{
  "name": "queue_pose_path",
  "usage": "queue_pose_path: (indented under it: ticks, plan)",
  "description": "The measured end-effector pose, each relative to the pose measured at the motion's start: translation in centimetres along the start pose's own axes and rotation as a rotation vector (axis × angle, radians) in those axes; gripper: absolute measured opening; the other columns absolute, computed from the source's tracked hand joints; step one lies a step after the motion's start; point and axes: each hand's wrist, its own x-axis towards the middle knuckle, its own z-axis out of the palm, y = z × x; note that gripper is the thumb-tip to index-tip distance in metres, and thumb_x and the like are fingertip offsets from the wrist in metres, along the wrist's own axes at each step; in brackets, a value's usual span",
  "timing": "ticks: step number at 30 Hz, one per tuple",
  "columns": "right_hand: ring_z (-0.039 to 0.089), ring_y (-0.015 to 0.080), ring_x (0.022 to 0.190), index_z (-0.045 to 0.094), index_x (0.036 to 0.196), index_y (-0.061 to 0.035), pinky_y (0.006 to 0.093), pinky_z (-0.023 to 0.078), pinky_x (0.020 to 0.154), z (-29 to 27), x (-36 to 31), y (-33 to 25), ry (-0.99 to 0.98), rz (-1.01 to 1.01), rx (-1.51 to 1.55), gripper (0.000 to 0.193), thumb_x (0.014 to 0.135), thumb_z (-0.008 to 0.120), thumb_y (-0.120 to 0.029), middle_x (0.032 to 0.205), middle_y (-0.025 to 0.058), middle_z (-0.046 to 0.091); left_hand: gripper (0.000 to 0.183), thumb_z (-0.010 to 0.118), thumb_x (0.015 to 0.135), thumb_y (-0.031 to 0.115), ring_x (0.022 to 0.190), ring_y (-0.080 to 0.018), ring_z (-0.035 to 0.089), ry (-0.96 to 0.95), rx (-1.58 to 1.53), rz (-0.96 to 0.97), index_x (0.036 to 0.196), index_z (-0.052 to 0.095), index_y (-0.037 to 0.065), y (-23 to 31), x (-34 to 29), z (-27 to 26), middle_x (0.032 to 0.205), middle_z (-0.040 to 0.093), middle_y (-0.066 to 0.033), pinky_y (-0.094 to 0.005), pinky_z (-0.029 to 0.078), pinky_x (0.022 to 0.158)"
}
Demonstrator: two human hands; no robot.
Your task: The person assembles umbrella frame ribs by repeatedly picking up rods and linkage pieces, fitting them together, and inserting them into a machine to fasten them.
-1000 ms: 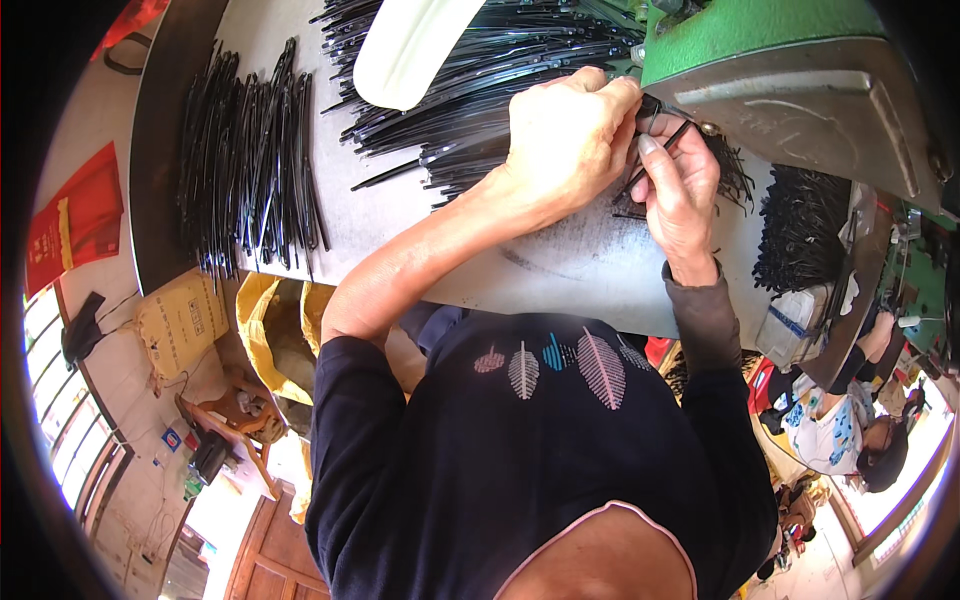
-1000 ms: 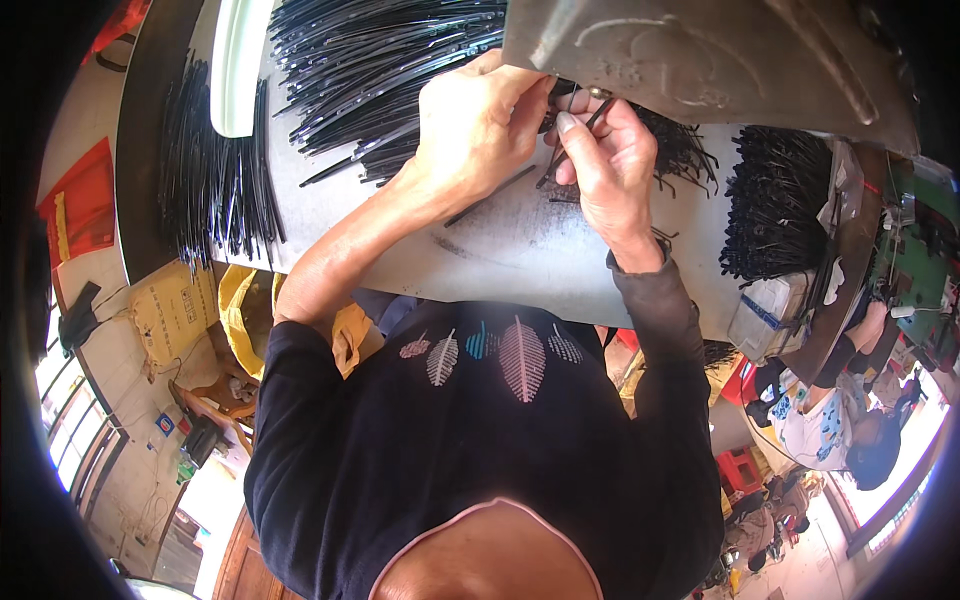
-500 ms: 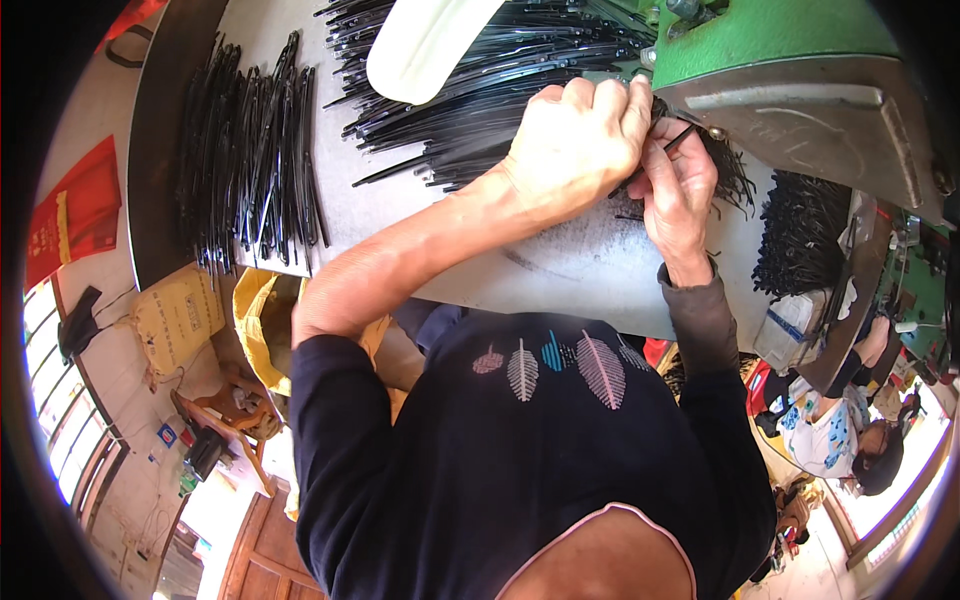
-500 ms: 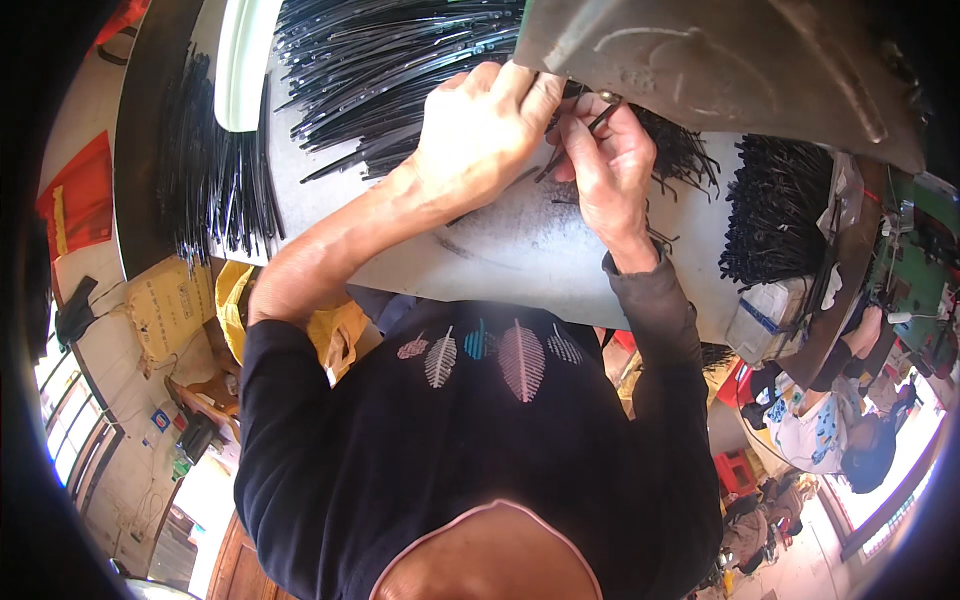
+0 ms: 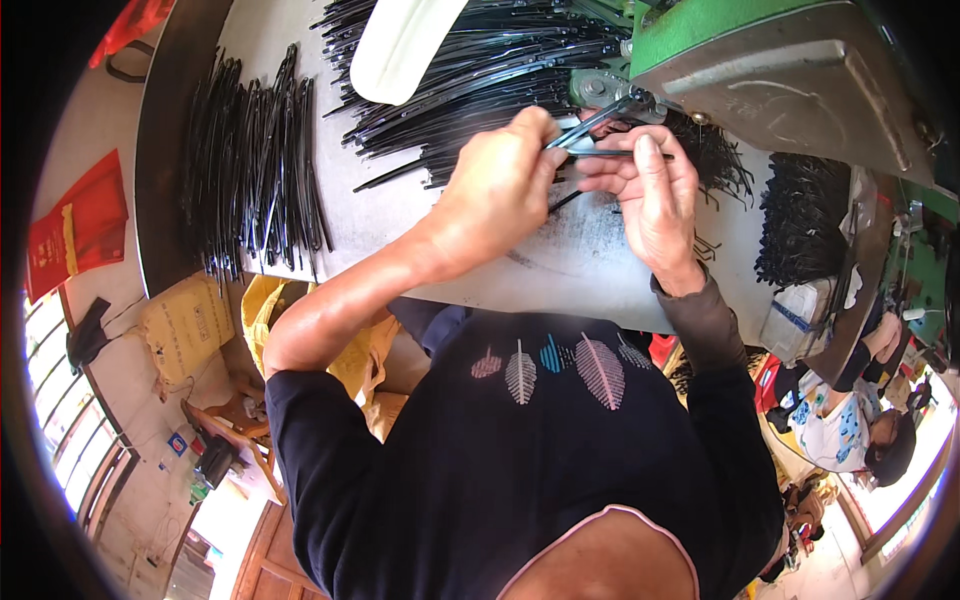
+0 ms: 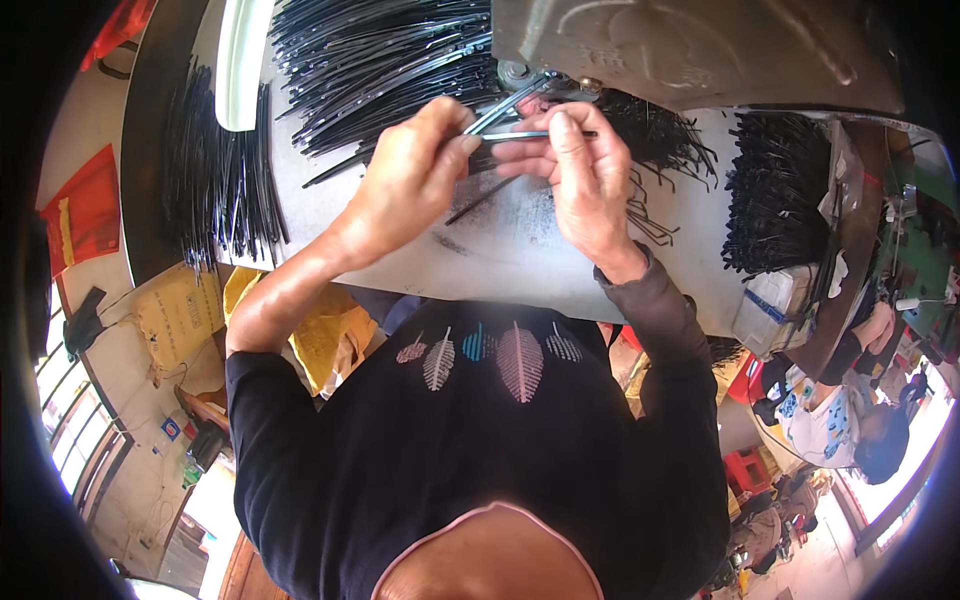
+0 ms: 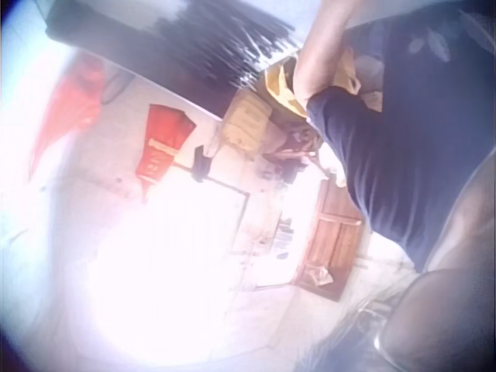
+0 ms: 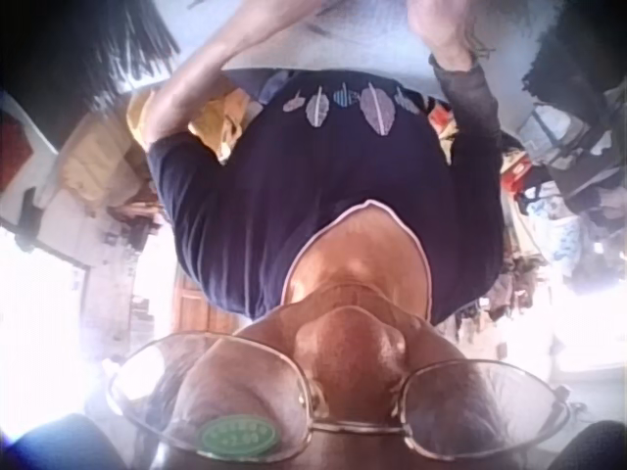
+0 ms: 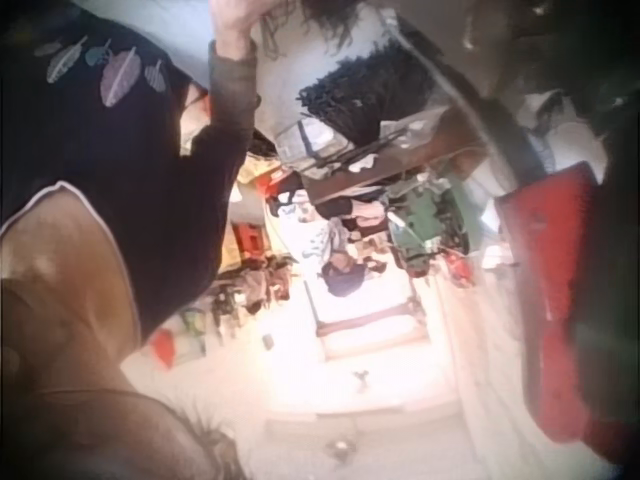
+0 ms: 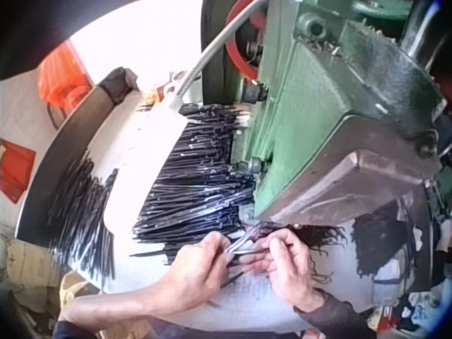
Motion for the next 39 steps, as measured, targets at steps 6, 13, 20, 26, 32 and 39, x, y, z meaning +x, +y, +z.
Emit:
queue_pose_path:
  ticks: [6,13,20,26,32,39]
  plan:
    - [0.068,0.0305,0.084,0.050,0.105,0.0028,0.0401,0.059,0.072,0.4,0.2,-0.1,-0.028,0.079,0.078,0.025,0.101,0.042,-0.021,0.101,0.0185,0.059,0.018,0.054,0.094,0.016,0.043,-0.0036,0.042,-0.401,-0.780,-0.629,0.082,0.057,0.003,-0.3,1.4,-2.9,0.060,0.055,-0.0008,-0.0189,0.031,0.039]
    - [0.067,0.0289,0.089,0.049,0.113,0.0051,0.0414,0.058,0.078,0.6,1.4,-0.3,-0.115,0.152,0.133,0.035,0.102,0.040,-0.027,0.096,0.0166,0.062,0.021,0.059,0.092,0.019,0.038,-0.0039,0.043,-0.467,-0.805,-0.642,0.082,0.063,0.001,-1.4,2.0,-3.4,0.058,0.058,-0.0025,-0.0176,0.029,0.035]
    - [0.066,0.0266,0.091,0.049,0.121,0.0033,0.0434,0.056,0.082,0.8,1.0,-0.1,-0.132,0.129,0.202,0.039,0.103,0.036,-0.029,0.097,0.0143,0.063,0.023,0.060,0.092,0.021,0.043,-0.0058,0.054,-0.458,-0.454,-0.319,0.079,0.066,0.003,-1.0,1.6,-3.5,0.060,0.061,-0.0041,-0.0201,0.039,0.039]
    - [0.064,0.0285,0.095,0.056,0.110,0.0023,0.0471,0.053,0.089,-5.0,1.5,-0.8,-0.008,-0.010,0.388,0.033,0.101,0.042,-0.025,0.102,0.0177,0.065,0.035,0.040,0.101,0.020,0.068,-0.0237,0.066,-0.060,-1.375,-0.786,0.115,0.052,-0.010,-1.9,0.9,-2.6,0.085,0.066,-0.0193,-0.0329,0.058,0.068]
    - [0.062,0.0304,0.098,0.056,0.112,0.0034,0.0477,0.052,0.091,-5.3,2.7,-1.4,0.057,-0.088,0.361,0.032,0.099,0.046,-0.024,0.104,0.0176,0.063,0.033,0.060,0.092,0.017,0.098,-0.0320,0.064,0.167,-1.542,-0.628,0.115,0.052,-0.006,0.6,2.9,2.2,0.104,0.063,-0.0227,-0.0429,0.051,0.094]
    - [0.061,0.0323,0.100,0.056,0.114,0.0036,0.0482,0.051,0.092,-5.0,2.8,-1.2,0.017,-0.164,0.320,0.031,0.100,0.044,-0.022,0.108,0.0191,0.062,0.023,0.058,0.094,0.017,0.100,-0.0344,0.063,0.267,-1.596,-0.484,0.103,0.058,-0.005,0.1,3.8,3.4,0.100,0.063,-0.0235,-0.0459,0.052,0.091]
